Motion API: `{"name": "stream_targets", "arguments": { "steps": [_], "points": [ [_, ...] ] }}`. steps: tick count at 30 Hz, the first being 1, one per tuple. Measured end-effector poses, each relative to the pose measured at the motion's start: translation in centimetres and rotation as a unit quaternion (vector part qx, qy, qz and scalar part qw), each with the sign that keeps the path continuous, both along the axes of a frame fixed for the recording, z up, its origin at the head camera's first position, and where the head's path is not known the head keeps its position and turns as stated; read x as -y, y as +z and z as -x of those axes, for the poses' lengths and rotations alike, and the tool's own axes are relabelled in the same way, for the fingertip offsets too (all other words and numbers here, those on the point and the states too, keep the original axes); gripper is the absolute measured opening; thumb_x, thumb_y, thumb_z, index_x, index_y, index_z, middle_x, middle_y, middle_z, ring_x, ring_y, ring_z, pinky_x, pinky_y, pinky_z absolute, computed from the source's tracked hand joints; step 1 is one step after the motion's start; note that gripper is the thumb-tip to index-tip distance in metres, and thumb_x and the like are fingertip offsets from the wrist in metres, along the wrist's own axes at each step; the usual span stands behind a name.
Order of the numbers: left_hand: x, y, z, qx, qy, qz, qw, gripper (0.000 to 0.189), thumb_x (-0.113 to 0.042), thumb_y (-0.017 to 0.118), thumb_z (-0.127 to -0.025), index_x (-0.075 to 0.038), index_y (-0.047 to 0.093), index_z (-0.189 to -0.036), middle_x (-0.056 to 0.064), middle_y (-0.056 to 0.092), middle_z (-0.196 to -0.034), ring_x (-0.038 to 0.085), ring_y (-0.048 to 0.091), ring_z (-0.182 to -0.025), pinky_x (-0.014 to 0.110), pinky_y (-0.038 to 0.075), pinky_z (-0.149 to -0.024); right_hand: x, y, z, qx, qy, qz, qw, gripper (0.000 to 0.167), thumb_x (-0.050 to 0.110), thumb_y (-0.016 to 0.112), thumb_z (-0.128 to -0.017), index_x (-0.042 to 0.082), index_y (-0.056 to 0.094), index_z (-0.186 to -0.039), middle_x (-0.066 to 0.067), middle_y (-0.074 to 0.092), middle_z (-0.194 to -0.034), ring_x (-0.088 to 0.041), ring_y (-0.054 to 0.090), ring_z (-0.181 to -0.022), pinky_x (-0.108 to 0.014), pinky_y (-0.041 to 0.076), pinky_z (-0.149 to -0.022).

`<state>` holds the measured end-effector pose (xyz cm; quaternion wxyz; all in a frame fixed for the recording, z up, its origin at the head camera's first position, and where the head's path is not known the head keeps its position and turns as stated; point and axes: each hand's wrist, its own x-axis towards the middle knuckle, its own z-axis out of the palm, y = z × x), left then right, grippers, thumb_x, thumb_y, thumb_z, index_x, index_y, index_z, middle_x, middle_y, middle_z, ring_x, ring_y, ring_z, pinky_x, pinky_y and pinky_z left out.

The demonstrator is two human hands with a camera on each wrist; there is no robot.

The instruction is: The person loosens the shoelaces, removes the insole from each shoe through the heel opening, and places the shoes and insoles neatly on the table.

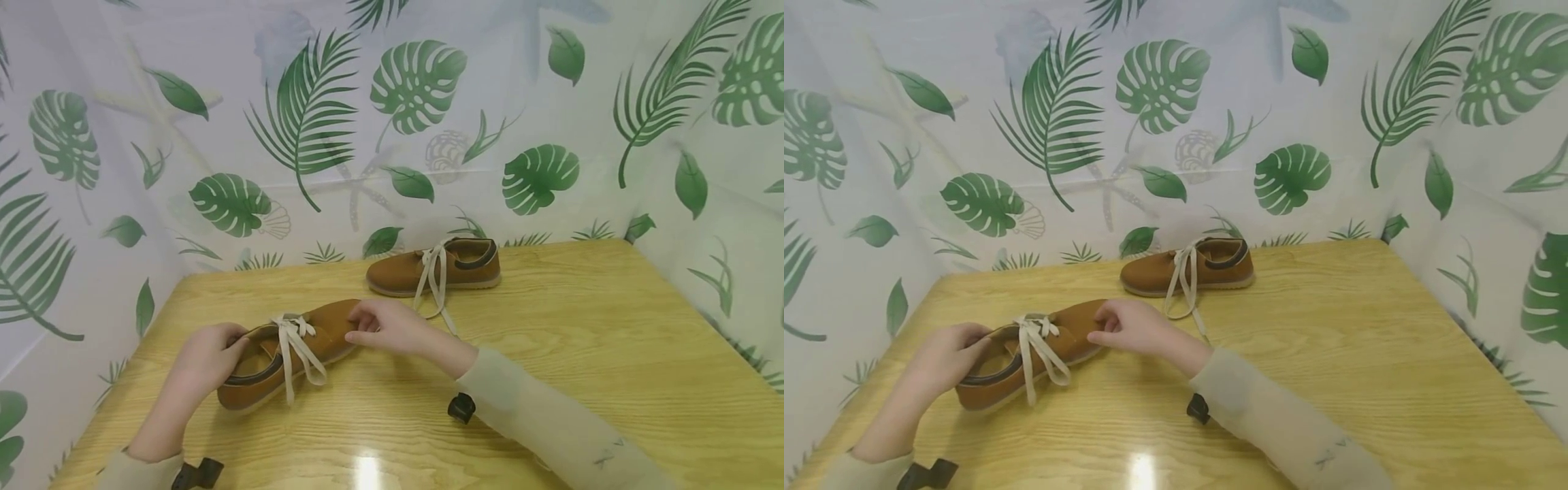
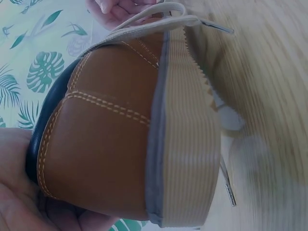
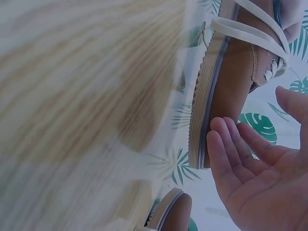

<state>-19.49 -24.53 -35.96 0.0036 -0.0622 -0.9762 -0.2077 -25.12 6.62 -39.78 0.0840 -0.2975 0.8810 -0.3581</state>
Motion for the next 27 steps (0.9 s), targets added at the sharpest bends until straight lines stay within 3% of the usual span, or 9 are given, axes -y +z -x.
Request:
{"name": "stream_targets", "arguments": {
  "steps": [12,20,27],
  "points": [
    [-1.7,-0.4,0.0,0.0,-0.019,-0.007,0.9998,0.025,-0.009,0.061,-0.105,0.008,0.074,-0.118,0.023,0.077,-0.107,0.03,0.07,-0.091,0.051,0.059,-0.081,-1.5,-0.2,-0.5,-0.033,-0.015,-0.04,0.9986,0.036,0.026,0.078,-0.099,0.009,0.07,-0.13,0.004,0.072,-0.092,-0.006,0.064,-0.082,-0.025,0.055,-0.079],
    [-2.8,-0.8,0.5,0.0,-0.041,-0.018,0.999,0.022,-0.01,0.062,-0.106,0.003,0.076,-0.115,0.014,0.077,-0.096,0.019,0.065,-0.078,0.039,0.055,-0.069,-3.3,-0.6,-0.9,-0.055,-0.024,-0.05,0.9969,0.034,0.016,0.083,-0.094,0.01,0.072,-0.125,0.005,0.068,-0.085,-0.004,0.058,-0.074,-0.022,0.052,-0.072],
    [-3.9,-1.2,0.8,-0.009,-0.058,-0.025,0.998,0.019,-0.009,0.063,-0.105,0.002,0.077,-0.112,0.013,0.078,-0.096,0.019,0.067,-0.08,0.039,0.056,-0.071,-4.5,-0.7,-1.3,-0.058,-0.034,-0.056,0.9962,0.033,0.014,0.084,-0.092,0.01,0.072,-0.122,0.005,0.065,-0.082,-0.006,0.056,-0.072,-0.021,0.05,-0.069]
  ]
}}
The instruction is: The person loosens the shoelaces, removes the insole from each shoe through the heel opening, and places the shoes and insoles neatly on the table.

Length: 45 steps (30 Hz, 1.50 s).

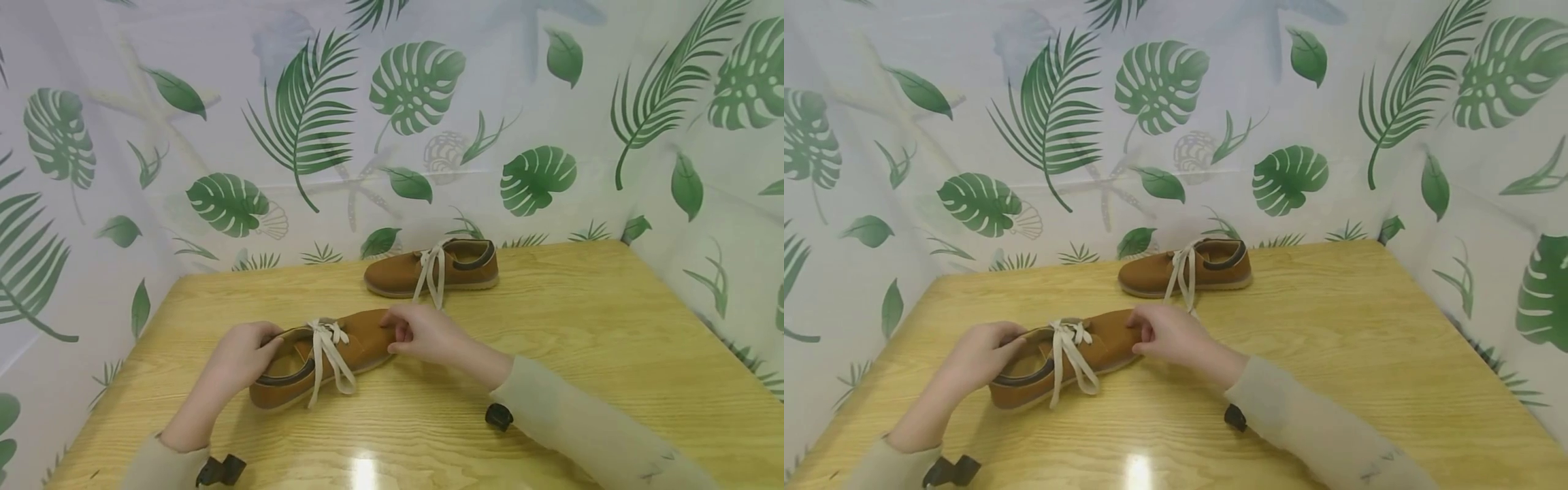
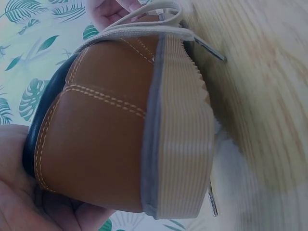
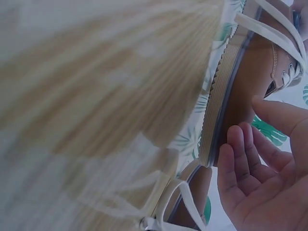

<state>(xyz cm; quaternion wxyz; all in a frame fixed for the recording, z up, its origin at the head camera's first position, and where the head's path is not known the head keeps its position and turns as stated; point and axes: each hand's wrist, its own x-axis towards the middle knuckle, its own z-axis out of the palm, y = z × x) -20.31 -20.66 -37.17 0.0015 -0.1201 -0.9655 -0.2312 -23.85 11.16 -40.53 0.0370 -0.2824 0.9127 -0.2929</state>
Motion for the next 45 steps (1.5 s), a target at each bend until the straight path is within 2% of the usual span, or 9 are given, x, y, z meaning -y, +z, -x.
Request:
{"name": "stream_targets", "arguments": {
  "steps": [6,12,18,23,29,38,45],
  "points": [
    [-0.8,-0.4,0.1,-0.004,-0.012,-0.008,0.9999,0.018,-0.009,0.064,-0.105,0.001,0.078,-0.11,0.012,0.079,-0.096,0.019,0.069,-0.081,0.039,0.057,-0.072,-1.1,-0.2,-0.2,-0.011,-0.012,-0.005,0.9999,0.029,0.013,0.085,-0.091,0.011,0.073,-0.117,0.005,0.062,-0.079,-0.006,0.053,-0.07,-0.022,0.048,-0.067],
    [-1.6,-0.5,0.2,0.001,-0.036,-0.02,0.9992,0.017,-0.008,0.065,-0.105,0.0,0.078,-0.111,0.014,0.079,-0.101,0.024,0.072,-0.087,0.043,0.06,-0.076,-2.3,-0.4,-0.6,-0.028,-0.023,-0.015,0.9992,0.029,0.017,0.088,-0.088,0.013,0.073,-0.112,0.005,0.061,-0.079,-0.006,0.052,-0.07,-0.023,0.047,-0.067],
    [-2.1,-0.7,0.5,0.007,-0.045,-0.025,0.9987,0.017,-0.008,0.065,-0.105,0.0,0.078,-0.112,0.014,0.079,-0.104,0.024,0.073,-0.088,0.043,0.061,-0.077,-3.3,-0.4,-1.1,-0.057,-0.029,-0.03,0.9975,0.032,0.019,0.091,-0.084,0.013,0.074,-0.11,0.002,0.066,-0.095,-0.012,0.059,-0.086,-0.027,0.052,-0.077],
    [-2.8,-0.8,0.8,0.013,-0.056,-0.039,0.9976,0.017,-0.009,0.065,-0.105,0.0,0.078,-0.113,0.014,0.079,-0.106,0.025,0.074,-0.093,0.044,0.062,-0.081,-4.3,-0.4,-1.6,-0.073,-0.038,-0.033,0.996,0.038,0.021,0.093,-0.081,0.012,0.075,-0.113,-0.002,0.07,-0.11,-0.019,0.066,-0.098,-0.037,0.058,-0.089],
    [-3.5,-1.2,1.3,0.023,-0.071,-0.051,0.9959,0.018,-0.009,0.065,-0.105,0.0,0.078,-0.115,0.014,0.079,-0.108,0.026,0.074,-0.096,0.045,0.062,-0.083,-5.9,-0.3,-2.2,-0.055,-0.052,-0.02,0.9969,0.045,0.025,0.094,-0.081,0.011,0.074,-0.119,-0.006,0.069,-0.117,-0.025,0.066,-0.11,-0.048,0.056,-0.101],
    [-4.8,-1.4,2.0,0.034,-0.094,-0.069,0.9926,0.018,-0.009,0.064,-0.106,-0.001,0.078,-0.114,0.013,0.079,-0.107,0.024,0.074,-0.095,0.043,0.061,-0.085,-7.9,-0.1,-2.9,-0.04,-0.059,-0.02,0.9973,0.053,0.032,0.094,-0.081,0.012,0.071,-0.124,-0.007,0.069,-0.123,-0.026,0.067,-0.112,-0.05,0.057,-0.1],
    [-5.7,-1.7,2.7,0.043,-0.105,-0.082,0.9902,0.017,-0.009,0.065,-0.105,-0.001,0.079,-0.111,0.011,0.079,-0.102,0.018,0.071,-0.089,0.037,0.06,-0.081,-9.0,-0.1,-3.3,-0.028,-0.055,-0.024,0.9978,0.062,0.034,0.094,-0.081,0.006,0.069,-0.129,-0.011,0.07,-0.124,-0.028,0.069,-0.111,-0.051,0.057,-0.1]
  ]
}}
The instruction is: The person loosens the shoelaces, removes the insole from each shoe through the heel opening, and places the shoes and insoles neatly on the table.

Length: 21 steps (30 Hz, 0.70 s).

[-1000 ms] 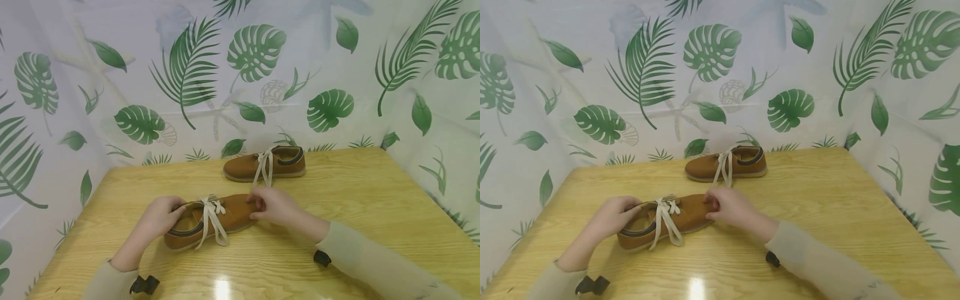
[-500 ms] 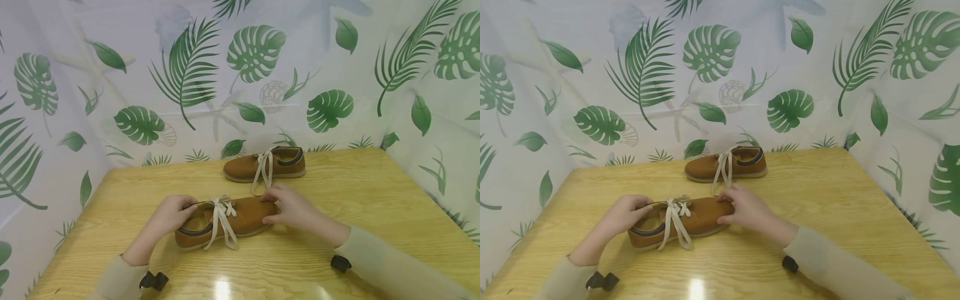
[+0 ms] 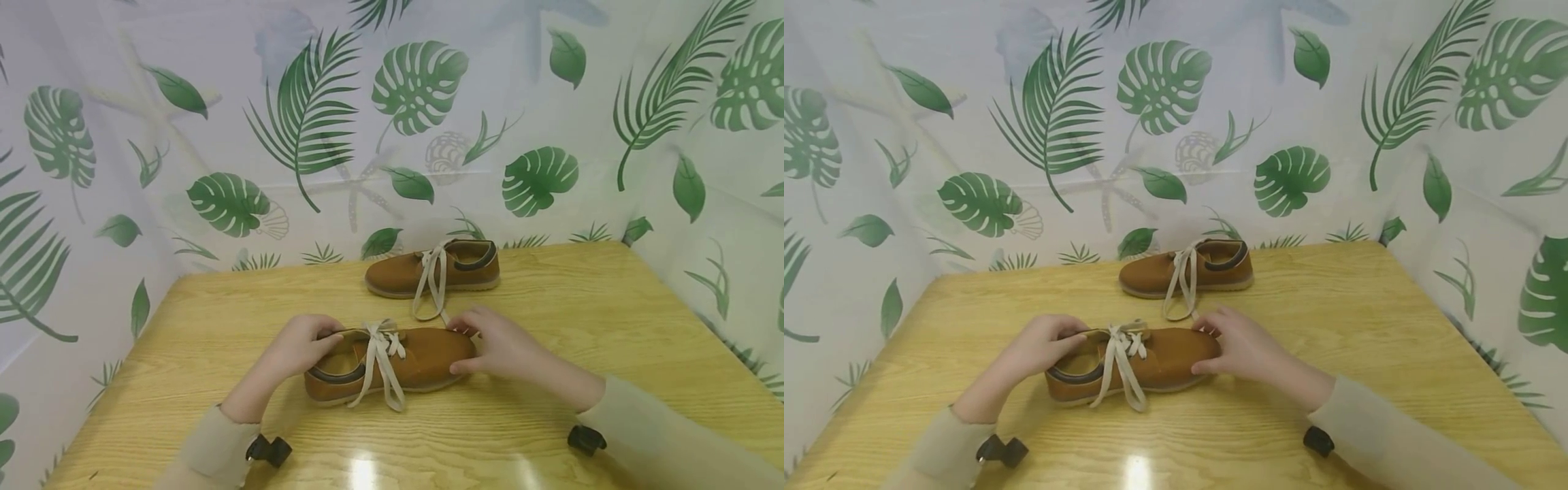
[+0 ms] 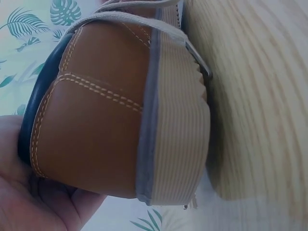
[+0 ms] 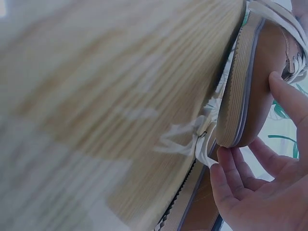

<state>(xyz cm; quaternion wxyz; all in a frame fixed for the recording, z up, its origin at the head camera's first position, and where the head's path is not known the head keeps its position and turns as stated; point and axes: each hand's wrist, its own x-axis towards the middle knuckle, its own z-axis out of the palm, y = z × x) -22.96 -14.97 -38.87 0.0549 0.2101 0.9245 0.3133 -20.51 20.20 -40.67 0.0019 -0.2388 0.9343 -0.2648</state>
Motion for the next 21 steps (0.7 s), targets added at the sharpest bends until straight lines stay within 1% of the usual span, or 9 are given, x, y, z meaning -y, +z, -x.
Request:
{"name": "stream_targets", "arguments": {
  "steps": [5,10,14,17,21],
  "points": [
    [-0.4,-0.3,0.3,0.006,-0.014,-0.009,0.9998,0.017,-0.009,0.065,-0.105,-0.001,0.079,-0.111,0.012,0.079,-0.103,0.017,0.07,-0.089,0.034,0.059,-0.079,-0.6,-0.1,-0.3,0.011,-0.002,-0.003,0.9999,0.07,0.036,0.094,-0.08,0.001,0.066,-0.134,-0.013,0.071,-0.124,-0.029,0.069,-0.11,-0.052,0.057,-0.099],
    [-0.9,-0.5,0.5,0.009,-0.024,-0.008,0.9996,0.018,-0.01,0.065,-0.105,0.0,0.078,-0.113,0.013,0.079,-0.106,0.02,0.072,-0.093,0.035,0.06,-0.08,-1.1,0.1,-0.7,0.012,0.001,-0.006,0.9999,0.068,0.037,0.095,-0.08,0.002,0.068,-0.131,-0.01,0.071,-0.119,-0.026,0.068,-0.108,-0.049,0.058,-0.097],
    [-1.5,-0.5,0.5,0.016,-0.026,-0.009,0.9995,0.018,-0.01,0.065,-0.105,-0.001,0.079,-0.114,0.013,0.08,-0.107,0.02,0.073,-0.094,0.035,0.06,-0.081,-1.5,0.2,-1.0,0.012,0.002,-0.006,0.9999,0.067,0.04,0.095,-0.079,0.003,0.069,-0.129,-0.008,0.071,-0.117,-0.024,0.068,-0.106,-0.047,0.058,-0.094],
    [-1.9,-0.6,0.5,0.018,-0.027,-0.011,0.9994,0.018,-0.01,0.066,-0.105,-0.001,0.079,-0.113,0.012,0.08,-0.107,0.019,0.072,-0.094,0.034,0.06,-0.082,-1.9,0.1,-1.2,0.01,0.002,-0.006,0.9999,0.067,0.042,0.095,-0.077,0.005,0.07,-0.127,-0.006,0.071,-0.115,-0.022,0.067,-0.104,-0.045,0.058,-0.092],
    [-2.3,-0.5,0.2,0.02,-0.039,-0.01,0.999,0.018,-0.011,0.066,-0.105,-0.002,0.079,-0.113,0.012,0.08,-0.108,0.02,0.073,-0.096,0.036,0.06,-0.084,-2.5,-0.1,-1.6,0.008,0.002,-0.007,0.9999,0.067,0.043,0.096,-0.075,0.006,0.071,-0.125,-0.004,0.071,-0.113,-0.02,0.067,-0.102,-0.042,0.058,-0.09]
  ]
}}
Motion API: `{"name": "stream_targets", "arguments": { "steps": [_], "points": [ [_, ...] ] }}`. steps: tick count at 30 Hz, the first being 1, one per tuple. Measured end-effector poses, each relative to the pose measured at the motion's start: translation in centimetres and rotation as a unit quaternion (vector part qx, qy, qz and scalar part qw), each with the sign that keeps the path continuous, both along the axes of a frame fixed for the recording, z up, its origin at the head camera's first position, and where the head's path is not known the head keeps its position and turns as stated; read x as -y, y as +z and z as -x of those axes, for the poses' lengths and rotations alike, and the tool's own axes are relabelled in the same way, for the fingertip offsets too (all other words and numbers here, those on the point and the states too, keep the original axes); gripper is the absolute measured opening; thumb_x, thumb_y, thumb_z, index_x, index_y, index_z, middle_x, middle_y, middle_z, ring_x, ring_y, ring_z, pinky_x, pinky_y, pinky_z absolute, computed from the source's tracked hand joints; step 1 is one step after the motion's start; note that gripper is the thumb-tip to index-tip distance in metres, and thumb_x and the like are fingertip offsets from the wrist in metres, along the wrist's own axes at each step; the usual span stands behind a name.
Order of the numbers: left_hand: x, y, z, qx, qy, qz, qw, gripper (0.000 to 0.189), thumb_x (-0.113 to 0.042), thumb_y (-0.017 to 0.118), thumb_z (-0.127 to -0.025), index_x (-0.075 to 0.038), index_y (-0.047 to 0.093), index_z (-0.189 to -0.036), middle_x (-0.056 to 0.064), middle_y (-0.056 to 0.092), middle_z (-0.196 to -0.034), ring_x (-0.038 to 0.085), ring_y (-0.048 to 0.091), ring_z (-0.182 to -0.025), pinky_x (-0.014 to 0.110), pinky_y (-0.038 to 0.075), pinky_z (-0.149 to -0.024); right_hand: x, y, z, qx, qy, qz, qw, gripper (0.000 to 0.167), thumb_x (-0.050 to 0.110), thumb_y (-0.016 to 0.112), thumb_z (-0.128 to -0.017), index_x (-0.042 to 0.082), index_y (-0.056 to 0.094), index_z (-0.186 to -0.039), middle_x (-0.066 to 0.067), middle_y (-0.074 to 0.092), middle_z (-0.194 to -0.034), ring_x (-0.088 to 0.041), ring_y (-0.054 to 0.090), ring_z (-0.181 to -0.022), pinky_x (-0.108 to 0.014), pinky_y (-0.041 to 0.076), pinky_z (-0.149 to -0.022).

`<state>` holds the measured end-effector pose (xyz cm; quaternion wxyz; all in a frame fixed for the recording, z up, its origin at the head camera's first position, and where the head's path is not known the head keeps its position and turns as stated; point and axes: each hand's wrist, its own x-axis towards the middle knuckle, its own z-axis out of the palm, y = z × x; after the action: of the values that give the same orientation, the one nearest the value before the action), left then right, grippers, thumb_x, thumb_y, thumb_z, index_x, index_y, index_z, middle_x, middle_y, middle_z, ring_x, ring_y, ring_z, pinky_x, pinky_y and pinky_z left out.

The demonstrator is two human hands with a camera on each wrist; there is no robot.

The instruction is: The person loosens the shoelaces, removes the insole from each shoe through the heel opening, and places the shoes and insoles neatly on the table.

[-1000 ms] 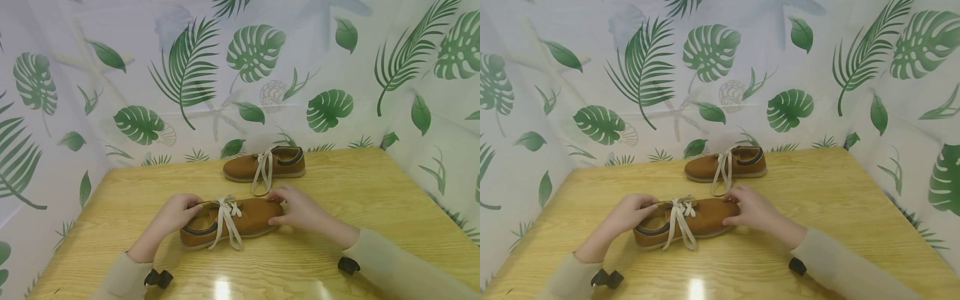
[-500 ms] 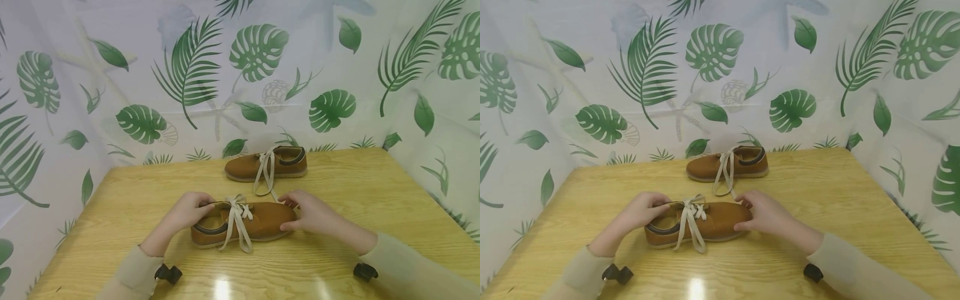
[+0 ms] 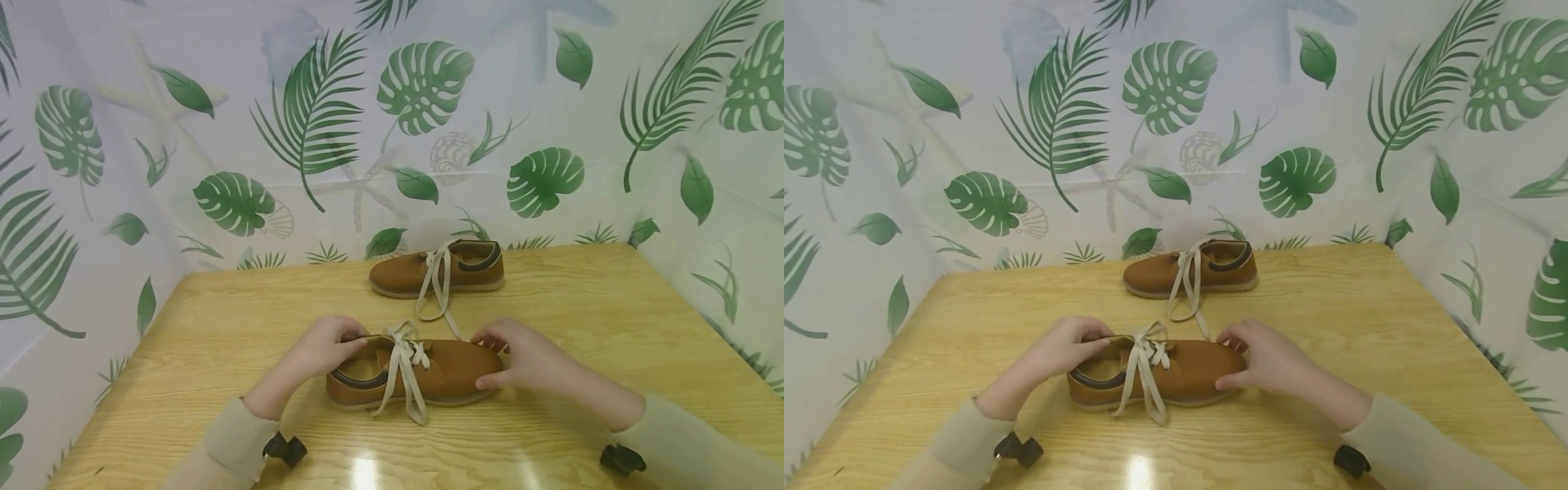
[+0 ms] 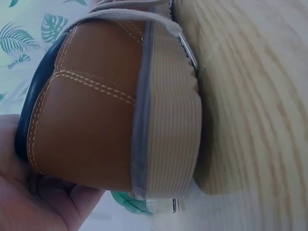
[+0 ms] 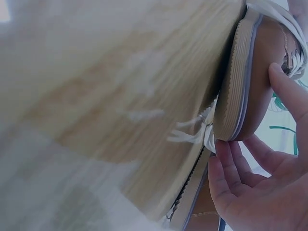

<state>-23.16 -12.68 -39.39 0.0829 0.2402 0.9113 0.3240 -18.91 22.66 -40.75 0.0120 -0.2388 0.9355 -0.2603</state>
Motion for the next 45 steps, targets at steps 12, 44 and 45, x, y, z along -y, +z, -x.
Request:
{"name": "stream_targets", "arguments": {
  "steps": [12,44,45],
  "points": [
    [0.3,-0.1,-0.1,0.018,-0.02,-0.018,0.9995,0.021,-0.011,0.065,-0.105,-0.001,0.077,-0.118,0.015,0.079,-0.115,0.027,0.075,-0.106,0.038,0.062,-0.09,-0.4,-0.4,-0.4,0.003,0.003,-0.005,1.0,0.066,0.045,0.096,-0.076,0.01,0.071,-0.126,0.0,0.069,-0.111,-0.018,0.066,-0.101,-0.039,0.058,-0.088],
    [4.6,-0.7,-1.7,0.124,-0.071,-0.109,0.9836,0.044,-0.025,0.066,-0.106,0.002,0.061,-0.14,0.02,0.067,-0.138,0.032,0.066,-0.127,0.036,0.055,-0.106,-1.0,-0.7,-0.6,0.028,-0.004,0.009,0.9996,0.065,0.042,0.095,-0.077,0.009,0.07,-0.126,-0.002,0.069,-0.115,-0.018,0.066,-0.102,-0.037,0.058,-0.086],
    [4.6,-0.8,-1.8,0.124,-0.077,-0.113,0.9829,0.044,-0.023,0.067,-0.106,0.003,0.061,-0.14,0.021,0.067,-0.137,0.032,0.066,-0.125,0.034,0.056,-0.104,-0.9,-0.7,-0.7,0.027,-0.002,0.009,0.9996,0.065,0.042,0.095,-0.077,0.008,0.07,-0.126,-0.003,0.069,-0.115,-0.018,0.066,-0.102,-0.037,0.058,-0.086]
  ]
}}
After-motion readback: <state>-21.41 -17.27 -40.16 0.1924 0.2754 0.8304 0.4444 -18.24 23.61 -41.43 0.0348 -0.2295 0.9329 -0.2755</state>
